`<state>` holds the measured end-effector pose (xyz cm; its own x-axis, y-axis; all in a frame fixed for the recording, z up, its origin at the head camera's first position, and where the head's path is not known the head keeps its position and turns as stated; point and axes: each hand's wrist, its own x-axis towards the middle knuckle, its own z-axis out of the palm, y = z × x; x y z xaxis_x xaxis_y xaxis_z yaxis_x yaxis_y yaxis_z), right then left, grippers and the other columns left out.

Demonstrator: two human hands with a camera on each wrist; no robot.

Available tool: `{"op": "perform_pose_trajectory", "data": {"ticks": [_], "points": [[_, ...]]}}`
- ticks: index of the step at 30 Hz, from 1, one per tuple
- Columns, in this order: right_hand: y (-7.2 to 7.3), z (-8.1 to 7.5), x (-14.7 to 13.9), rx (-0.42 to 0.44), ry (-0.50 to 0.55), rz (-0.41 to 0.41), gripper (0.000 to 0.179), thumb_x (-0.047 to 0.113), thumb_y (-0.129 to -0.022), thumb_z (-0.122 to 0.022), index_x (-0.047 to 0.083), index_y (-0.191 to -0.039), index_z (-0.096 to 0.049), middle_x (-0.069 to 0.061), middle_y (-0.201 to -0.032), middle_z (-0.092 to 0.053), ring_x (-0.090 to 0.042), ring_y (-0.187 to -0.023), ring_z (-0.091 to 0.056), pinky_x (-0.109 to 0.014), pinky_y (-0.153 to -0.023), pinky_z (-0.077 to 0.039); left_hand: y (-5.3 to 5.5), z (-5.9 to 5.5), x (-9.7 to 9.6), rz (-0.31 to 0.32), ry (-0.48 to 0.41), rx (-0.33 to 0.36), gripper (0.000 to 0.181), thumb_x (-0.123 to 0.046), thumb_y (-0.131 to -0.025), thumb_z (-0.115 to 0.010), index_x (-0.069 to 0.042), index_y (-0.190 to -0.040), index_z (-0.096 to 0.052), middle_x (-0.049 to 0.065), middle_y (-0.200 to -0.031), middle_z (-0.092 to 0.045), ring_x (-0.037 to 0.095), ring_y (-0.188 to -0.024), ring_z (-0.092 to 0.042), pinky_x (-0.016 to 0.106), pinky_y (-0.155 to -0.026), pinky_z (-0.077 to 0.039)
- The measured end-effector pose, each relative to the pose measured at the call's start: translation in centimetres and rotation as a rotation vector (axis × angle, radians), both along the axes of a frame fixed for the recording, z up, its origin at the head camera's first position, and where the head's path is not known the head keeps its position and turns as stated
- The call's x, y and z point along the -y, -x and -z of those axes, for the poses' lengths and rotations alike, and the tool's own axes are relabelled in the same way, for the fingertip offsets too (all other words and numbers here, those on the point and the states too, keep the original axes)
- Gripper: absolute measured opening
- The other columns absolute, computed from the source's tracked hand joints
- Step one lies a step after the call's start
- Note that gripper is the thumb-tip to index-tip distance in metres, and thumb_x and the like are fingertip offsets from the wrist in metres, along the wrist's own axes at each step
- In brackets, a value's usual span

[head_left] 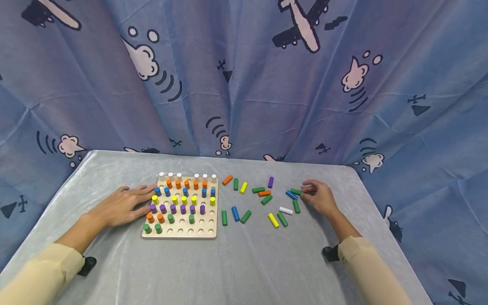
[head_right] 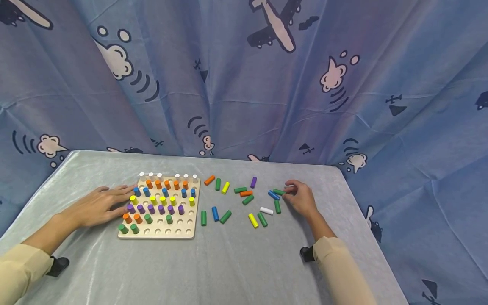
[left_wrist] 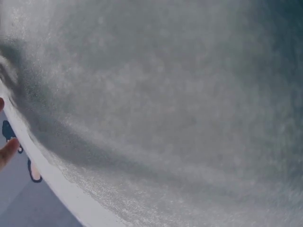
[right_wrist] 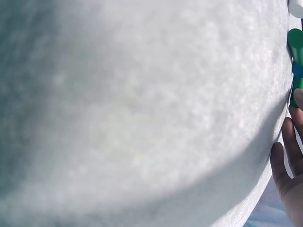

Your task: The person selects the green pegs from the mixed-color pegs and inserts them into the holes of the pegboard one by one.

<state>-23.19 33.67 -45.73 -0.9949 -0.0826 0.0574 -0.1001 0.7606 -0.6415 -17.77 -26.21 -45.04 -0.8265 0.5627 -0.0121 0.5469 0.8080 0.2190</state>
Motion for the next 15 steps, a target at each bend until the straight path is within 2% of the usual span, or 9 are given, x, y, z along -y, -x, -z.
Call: {"op": "perform_pose_trajectory", "data": {"ticks": [3, 7, 15], "points": [[-0.2, -0.2, 0.0, -0.005, 0.008, 0.02, 0.038, -0.005, -0.086, -0.071, -0.008, -0.123, -0.061, -0.023, -0.103, -0.072, -0.035, -0.095, -0.069, -0.035, -0.076, -0.056, 0.0, -0.2, 0.0, 0.008, 0.0, -0.007, 0.059, -0.043, -0.101, -0.052, -0.003, -0.144, -0.051, 0.013, -0.155, -0.041, 0.043, -0.137, -0.043, 0.071, -0.102, -0.033], [-0.4, -0.6, 0.1, -0.02, 0.048, 0.036, 0.043, -0.006, -0.085, -0.071, -0.009, -0.127, -0.058, -0.024, -0.103, -0.07, -0.033, -0.093, -0.068, -0.019, -0.067, -0.052, 0.0, -0.3, -0.1, 0.015, -0.003, -0.011, 0.059, -0.043, -0.101, -0.053, -0.002, -0.143, -0.052, 0.014, -0.154, -0.042, 0.044, -0.136, -0.044, 0.071, -0.101, -0.034], [-0.8, -1.2, 0.1, -0.032, 0.089, 0.03, 0.048, -0.009, -0.085, -0.07, -0.008, -0.131, -0.055, -0.024, -0.103, -0.068, -0.033, -0.093, -0.067, -0.014, -0.066, -0.05, 0.0, 0.0, -0.2, -0.007, -0.007, 0.001, 0.06, -0.043, -0.101, -0.053, -0.003, -0.145, -0.05, 0.014, -0.155, -0.041, 0.043, -0.137, -0.042, 0.068, -0.101, -0.036]]}}
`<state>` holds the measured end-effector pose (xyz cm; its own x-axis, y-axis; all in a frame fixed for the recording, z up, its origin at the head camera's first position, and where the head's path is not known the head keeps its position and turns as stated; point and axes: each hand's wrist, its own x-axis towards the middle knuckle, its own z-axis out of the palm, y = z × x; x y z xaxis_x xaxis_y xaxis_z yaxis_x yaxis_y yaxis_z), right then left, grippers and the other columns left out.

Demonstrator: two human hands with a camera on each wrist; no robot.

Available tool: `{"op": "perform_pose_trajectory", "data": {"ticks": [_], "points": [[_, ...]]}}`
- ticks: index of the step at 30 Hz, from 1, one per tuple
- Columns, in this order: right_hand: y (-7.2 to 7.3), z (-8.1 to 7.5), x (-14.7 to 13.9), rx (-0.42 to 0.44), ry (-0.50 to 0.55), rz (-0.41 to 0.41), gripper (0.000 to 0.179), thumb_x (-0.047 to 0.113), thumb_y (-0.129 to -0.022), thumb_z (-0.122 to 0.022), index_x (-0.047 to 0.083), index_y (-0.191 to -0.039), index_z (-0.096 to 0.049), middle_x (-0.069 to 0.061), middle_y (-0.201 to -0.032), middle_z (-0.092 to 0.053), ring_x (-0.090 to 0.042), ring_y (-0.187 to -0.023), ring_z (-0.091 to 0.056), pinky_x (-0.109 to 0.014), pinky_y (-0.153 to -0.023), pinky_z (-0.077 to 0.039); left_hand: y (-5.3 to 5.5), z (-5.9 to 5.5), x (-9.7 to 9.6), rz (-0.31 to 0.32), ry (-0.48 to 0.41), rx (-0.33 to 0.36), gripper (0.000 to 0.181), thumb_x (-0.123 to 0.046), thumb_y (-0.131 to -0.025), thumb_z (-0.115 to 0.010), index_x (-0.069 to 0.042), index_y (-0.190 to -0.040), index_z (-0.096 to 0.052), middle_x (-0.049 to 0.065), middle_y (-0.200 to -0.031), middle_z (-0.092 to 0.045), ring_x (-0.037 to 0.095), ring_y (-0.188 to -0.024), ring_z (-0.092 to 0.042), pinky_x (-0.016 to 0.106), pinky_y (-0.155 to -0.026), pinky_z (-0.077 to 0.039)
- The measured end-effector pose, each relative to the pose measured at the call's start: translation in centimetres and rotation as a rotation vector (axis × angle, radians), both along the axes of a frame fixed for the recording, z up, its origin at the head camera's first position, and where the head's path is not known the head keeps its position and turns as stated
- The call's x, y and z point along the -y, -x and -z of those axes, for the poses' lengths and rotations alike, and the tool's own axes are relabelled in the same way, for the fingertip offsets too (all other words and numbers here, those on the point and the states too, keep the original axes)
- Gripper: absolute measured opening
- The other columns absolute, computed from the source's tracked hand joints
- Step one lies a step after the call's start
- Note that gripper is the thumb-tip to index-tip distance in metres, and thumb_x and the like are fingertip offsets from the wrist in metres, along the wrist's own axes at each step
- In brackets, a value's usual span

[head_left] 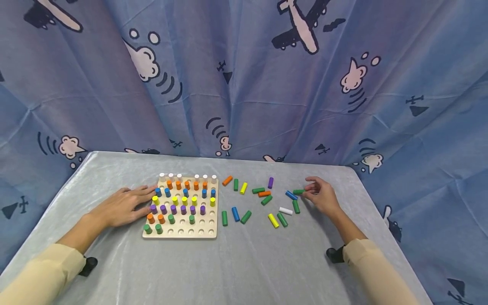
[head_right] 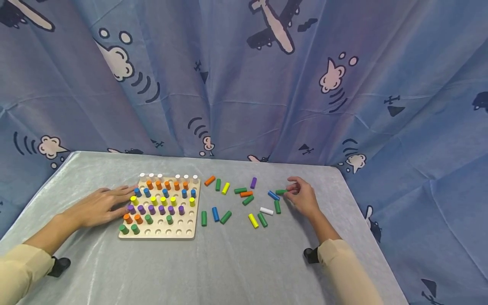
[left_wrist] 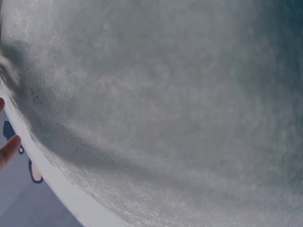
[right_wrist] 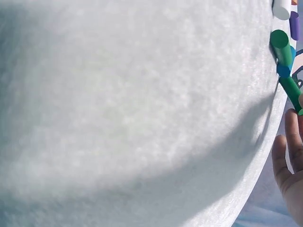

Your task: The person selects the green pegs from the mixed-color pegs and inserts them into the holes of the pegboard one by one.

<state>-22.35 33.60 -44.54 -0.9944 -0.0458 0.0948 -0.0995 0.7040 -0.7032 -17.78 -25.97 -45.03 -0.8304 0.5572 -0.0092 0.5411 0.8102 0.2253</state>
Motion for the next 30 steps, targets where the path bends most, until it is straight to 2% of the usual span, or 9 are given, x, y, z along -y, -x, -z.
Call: {"op": "perform_pose_trajectory", "data": {"ticks": [9, 18, 26, 30], "points": [[0.1, -0.1, 0.3, -0.056, -0.018, -0.035, 0.045, -0.011, -0.084, -0.07, -0.009, -0.127, -0.057, -0.024, -0.102, -0.069, -0.033, -0.09, -0.067, -0.016, -0.067, -0.049, -0.1, 0.1, 0.0, -0.007, 0.006, 0.008, 0.06, -0.043, -0.101, -0.052, -0.003, -0.145, -0.049, 0.013, -0.155, -0.04, 0.043, -0.137, -0.042, 0.067, -0.101, -0.037], [0.5, 0.2, 0.9, -0.058, -0.006, -0.01, 0.043, -0.007, -0.085, -0.072, -0.007, -0.126, -0.059, -0.021, -0.103, -0.072, -0.028, -0.09, -0.068, -0.02, -0.074, -0.052, -0.1, 0.2, -0.2, -0.006, 0.001, -0.008, 0.059, -0.043, -0.101, -0.053, -0.004, -0.145, -0.051, 0.013, -0.154, -0.042, 0.042, -0.137, -0.043, 0.066, -0.1, -0.038], [0.5, -0.1, 1.9, -0.154, -0.008, -0.019, 0.039, -0.008, -0.084, -0.073, -0.006, -0.121, -0.062, -0.02, -0.1, -0.072, -0.032, -0.092, -0.069, -0.019, -0.073, -0.051, 0.1, 0.2, -0.1, -0.012, 0.011, -0.004, 0.059, -0.042, -0.101, -0.052, -0.003, -0.145, -0.05, 0.013, -0.155, -0.04, 0.042, -0.138, -0.042, 0.067, -0.101, -0.037], [0.4, -0.8, 3.2, -0.17, 0.013, -0.041, 0.038, -0.009, -0.084, -0.073, -0.004, -0.12, -0.063, -0.019, -0.1, -0.071, -0.034, -0.095, -0.068, -0.031, -0.08, -0.056, 0.0, 0.1, 0.0, -0.013, 0.012, -0.004, 0.059, -0.043, -0.101, -0.052, -0.003, -0.145, -0.049, 0.012, -0.155, -0.04, 0.042, -0.138, -0.041, 0.067, -0.101, -0.037]]}}
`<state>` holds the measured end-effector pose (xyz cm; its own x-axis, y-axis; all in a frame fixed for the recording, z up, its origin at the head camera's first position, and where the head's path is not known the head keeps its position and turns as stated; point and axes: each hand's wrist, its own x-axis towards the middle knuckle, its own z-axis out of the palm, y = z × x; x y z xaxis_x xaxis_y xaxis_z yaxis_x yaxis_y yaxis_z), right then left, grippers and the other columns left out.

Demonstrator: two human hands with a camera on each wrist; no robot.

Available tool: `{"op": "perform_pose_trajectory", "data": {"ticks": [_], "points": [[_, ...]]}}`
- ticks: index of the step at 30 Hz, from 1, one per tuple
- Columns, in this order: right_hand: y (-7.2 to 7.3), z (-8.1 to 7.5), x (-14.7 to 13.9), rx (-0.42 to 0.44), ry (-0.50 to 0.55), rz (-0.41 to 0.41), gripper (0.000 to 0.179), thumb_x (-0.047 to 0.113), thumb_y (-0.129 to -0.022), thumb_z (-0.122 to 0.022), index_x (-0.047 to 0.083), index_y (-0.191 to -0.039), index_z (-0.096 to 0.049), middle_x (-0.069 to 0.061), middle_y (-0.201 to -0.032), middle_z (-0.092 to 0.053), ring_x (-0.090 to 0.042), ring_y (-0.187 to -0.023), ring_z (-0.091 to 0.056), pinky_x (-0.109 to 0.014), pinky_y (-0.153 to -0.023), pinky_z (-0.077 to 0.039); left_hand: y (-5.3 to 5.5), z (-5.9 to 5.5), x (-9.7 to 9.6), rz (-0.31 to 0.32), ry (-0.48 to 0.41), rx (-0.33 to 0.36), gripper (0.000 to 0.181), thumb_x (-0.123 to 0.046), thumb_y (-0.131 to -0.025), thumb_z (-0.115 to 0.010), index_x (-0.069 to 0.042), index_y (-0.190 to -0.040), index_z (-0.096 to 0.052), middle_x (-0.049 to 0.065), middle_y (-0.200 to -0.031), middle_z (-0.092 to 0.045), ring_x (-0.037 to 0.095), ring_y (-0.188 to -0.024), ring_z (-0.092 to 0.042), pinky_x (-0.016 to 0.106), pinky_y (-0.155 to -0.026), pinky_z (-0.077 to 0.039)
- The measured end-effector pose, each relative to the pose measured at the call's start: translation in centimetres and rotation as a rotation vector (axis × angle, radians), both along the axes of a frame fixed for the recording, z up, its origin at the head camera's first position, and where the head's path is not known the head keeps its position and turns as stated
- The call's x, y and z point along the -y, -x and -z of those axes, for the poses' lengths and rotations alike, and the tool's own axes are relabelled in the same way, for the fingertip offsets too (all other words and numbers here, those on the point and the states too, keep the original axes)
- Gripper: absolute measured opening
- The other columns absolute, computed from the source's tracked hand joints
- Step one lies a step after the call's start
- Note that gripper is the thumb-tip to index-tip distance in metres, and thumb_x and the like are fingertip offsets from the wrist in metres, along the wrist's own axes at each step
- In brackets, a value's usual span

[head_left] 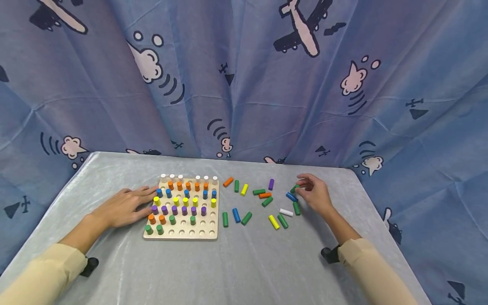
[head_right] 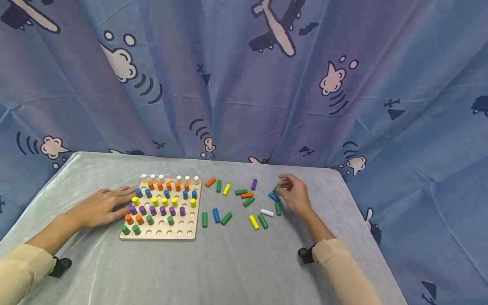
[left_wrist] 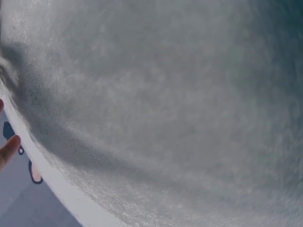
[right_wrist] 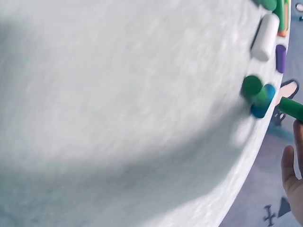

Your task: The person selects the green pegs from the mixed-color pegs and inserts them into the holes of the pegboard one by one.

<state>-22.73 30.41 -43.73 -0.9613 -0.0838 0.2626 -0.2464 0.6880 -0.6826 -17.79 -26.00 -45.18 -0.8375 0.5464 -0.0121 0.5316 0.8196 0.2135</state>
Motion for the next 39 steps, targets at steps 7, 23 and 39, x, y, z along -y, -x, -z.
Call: {"op": "perform_pose_trajectory", "data": {"ticks": [7, 23, 39], "points": [[-0.6, -1.2, 3.1, 0.011, 0.069, -0.088, 0.038, -0.007, -0.085, -0.072, -0.001, -0.121, -0.062, -0.018, -0.103, -0.07, -0.031, -0.097, -0.067, -0.047, -0.089, -0.055, 0.0, 0.1, 0.0, -0.001, 0.001, 0.0, 0.059, -0.042, -0.101, -0.051, -0.004, -0.146, -0.049, 0.012, -0.155, -0.04, 0.042, -0.138, -0.041, 0.068, -0.102, -0.036], [-3.1, -3.0, 10.3, 0.03, 0.137, -0.382, 0.039, -0.005, -0.084, -0.074, 0.001, -0.122, -0.063, -0.018, -0.105, -0.071, -0.031, -0.096, -0.069, -0.043, -0.086, -0.057, 0.0, 0.1, 0.0, -0.003, 0.003, 0.001, 0.059, -0.04, -0.101, -0.052, -0.003, -0.147, -0.048, 0.013, -0.155, -0.041, 0.043, -0.138, -0.042, 0.068, -0.102, -0.036], [-5.3, -3.1, 15.0, 0.127, 0.204, -0.428, 0.037, -0.002, -0.085, -0.075, -0.002, -0.12, -0.064, -0.018, -0.101, -0.071, -0.032, -0.094, -0.068, -0.051, -0.082, -0.054, 0.1, 0.3, 0.0, 0.007, -0.002, -0.018, 0.058, -0.038, -0.1, -0.054, -0.002, -0.146, -0.049, 0.014, -0.154, -0.042, 0.043, -0.137, -0.042, 0.067, -0.101, -0.037]]}}
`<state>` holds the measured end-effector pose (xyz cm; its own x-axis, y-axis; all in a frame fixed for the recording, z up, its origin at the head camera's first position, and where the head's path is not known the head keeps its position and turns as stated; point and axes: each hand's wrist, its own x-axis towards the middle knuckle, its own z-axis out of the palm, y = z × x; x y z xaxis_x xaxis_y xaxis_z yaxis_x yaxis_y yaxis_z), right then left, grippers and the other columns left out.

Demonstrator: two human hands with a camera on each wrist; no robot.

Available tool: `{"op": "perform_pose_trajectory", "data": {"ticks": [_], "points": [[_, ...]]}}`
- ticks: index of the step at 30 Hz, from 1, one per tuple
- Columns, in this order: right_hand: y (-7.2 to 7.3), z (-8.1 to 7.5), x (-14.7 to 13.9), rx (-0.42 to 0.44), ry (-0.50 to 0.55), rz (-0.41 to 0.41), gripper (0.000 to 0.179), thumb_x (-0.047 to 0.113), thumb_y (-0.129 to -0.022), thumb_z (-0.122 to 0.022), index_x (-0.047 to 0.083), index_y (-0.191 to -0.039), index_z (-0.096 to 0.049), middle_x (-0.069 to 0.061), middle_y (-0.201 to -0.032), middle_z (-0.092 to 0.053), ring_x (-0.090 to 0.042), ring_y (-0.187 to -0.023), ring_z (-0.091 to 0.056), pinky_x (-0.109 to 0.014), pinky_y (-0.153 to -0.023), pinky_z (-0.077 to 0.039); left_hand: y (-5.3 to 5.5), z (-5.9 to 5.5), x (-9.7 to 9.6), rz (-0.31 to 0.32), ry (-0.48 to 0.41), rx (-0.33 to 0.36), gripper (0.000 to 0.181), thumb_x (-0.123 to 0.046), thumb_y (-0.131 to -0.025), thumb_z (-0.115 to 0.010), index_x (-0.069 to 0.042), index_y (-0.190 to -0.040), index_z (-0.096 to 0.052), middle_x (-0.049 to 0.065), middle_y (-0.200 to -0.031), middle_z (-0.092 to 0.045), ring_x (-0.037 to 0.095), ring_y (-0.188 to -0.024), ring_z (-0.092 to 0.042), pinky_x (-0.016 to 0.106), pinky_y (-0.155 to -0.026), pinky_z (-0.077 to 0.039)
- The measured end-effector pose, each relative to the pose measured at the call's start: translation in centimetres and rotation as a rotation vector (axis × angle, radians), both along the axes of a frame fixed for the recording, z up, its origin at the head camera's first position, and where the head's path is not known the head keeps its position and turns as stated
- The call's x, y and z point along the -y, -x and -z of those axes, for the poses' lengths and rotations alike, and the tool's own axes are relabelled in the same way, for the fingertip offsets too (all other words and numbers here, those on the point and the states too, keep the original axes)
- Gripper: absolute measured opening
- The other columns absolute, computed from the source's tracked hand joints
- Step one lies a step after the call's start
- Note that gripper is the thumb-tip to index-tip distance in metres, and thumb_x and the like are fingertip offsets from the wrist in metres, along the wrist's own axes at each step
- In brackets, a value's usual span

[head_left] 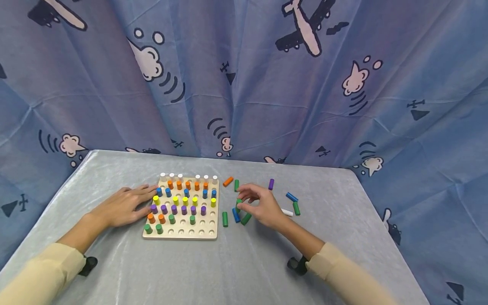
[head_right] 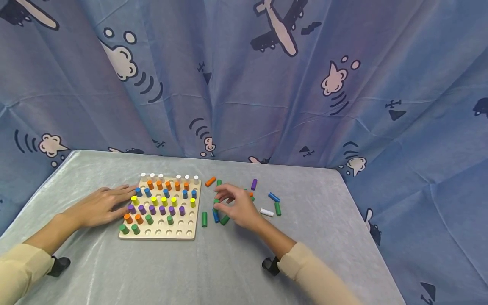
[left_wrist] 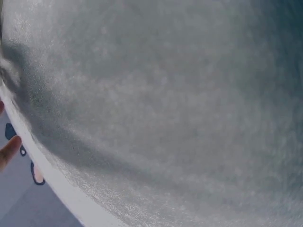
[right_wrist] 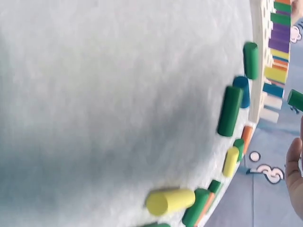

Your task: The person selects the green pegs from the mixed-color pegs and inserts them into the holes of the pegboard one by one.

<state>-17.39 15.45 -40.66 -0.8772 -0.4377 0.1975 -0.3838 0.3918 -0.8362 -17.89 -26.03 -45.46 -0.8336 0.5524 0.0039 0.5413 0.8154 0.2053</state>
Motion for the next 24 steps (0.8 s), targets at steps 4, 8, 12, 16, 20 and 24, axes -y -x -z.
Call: {"op": "perform_pose_trajectory", "data": {"ticks": [4, 8, 12, 16, 20, 24], "points": [[-0.3, 0.7, 0.7, -0.005, -0.015, -0.04, 0.036, -0.003, -0.084, -0.075, 0.0, -0.118, -0.065, -0.014, -0.099, -0.071, -0.027, -0.093, -0.069, -0.047, -0.08, -0.055, -0.1, 0.0, 0.0, 0.004, 0.0, -0.005, 0.058, -0.038, -0.1, -0.054, -0.002, -0.146, -0.049, 0.014, -0.154, -0.042, 0.043, -0.137, -0.042, 0.066, -0.101, -0.038], [-0.1, 1.7, 1.0, 0.008, -0.036, -0.065, 0.035, 0.0, -0.086, -0.075, 0.003, -0.119, -0.065, -0.007, -0.101, -0.072, -0.02, -0.094, -0.067, -0.044, -0.081, -0.055, -0.1, 0.0, -0.1, 0.006, 0.001, -0.009, 0.058, -0.037, -0.1, -0.054, -0.002, -0.145, -0.049, 0.014, -0.154, -0.042, 0.043, -0.137, -0.043, 0.066, -0.1, -0.038], [-0.2, 1.7, 1.6, 0.052, -0.035, -0.073, 0.034, 0.0, -0.088, -0.072, 0.002, -0.12, -0.065, -0.011, -0.104, -0.071, -0.022, -0.098, -0.067, -0.049, -0.085, -0.053, 0.0, 0.1, -0.1, 0.004, 0.005, -0.009, 0.058, -0.036, -0.099, -0.054, -0.002, -0.145, -0.049, 0.014, -0.154, -0.042, 0.043, -0.137, -0.043, 0.067, -0.1, -0.038], [-0.2, 2.0, 2.2, 0.076, -0.027, -0.108, 0.033, -0.001, -0.09, -0.069, 0.0, -0.122, -0.064, -0.016, -0.108, -0.071, -0.024, -0.101, -0.067, -0.048, -0.088, -0.053, 0.0, 0.0, -0.1, 0.001, 0.01, -0.006, 0.057, -0.035, -0.099, -0.055, -0.002, -0.145, -0.049, 0.014, -0.154, -0.042, 0.042, -0.137, -0.043, 0.067, -0.1, -0.038], [-0.3, 2.2, 2.9, 0.077, -0.044, -0.135, 0.031, -0.004, -0.091, -0.066, 0.0, -0.122, -0.064, -0.013, -0.111, -0.071, -0.021, -0.102, -0.066, -0.043, -0.088, -0.054, 0.0, -0.3, -0.3, 0.004, -0.002, -0.008, 0.056, -0.035, -0.098, -0.057, -0.001, -0.142, -0.053, 0.015, -0.152, -0.045, 0.044, -0.136, -0.044, 0.068, -0.1, -0.038], [-0.5, 2.4, 3.8, 0.069, -0.039, -0.168, 0.03, -0.004, -0.091, -0.066, -0.001, -0.121, -0.064, -0.012, -0.112, -0.071, -0.017, -0.102, -0.066, -0.04, -0.088, -0.054, 0.1, -0.7, -0.5, 0.004, -0.003, -0.009, 0.054, -0.034, -0.096, -0.059, 0.0, -0.138, -0.057, 0.016, -0.149, -0.048, 0.046, -0.134, -0.045, 0.068, -0.099, -0.039]]}}
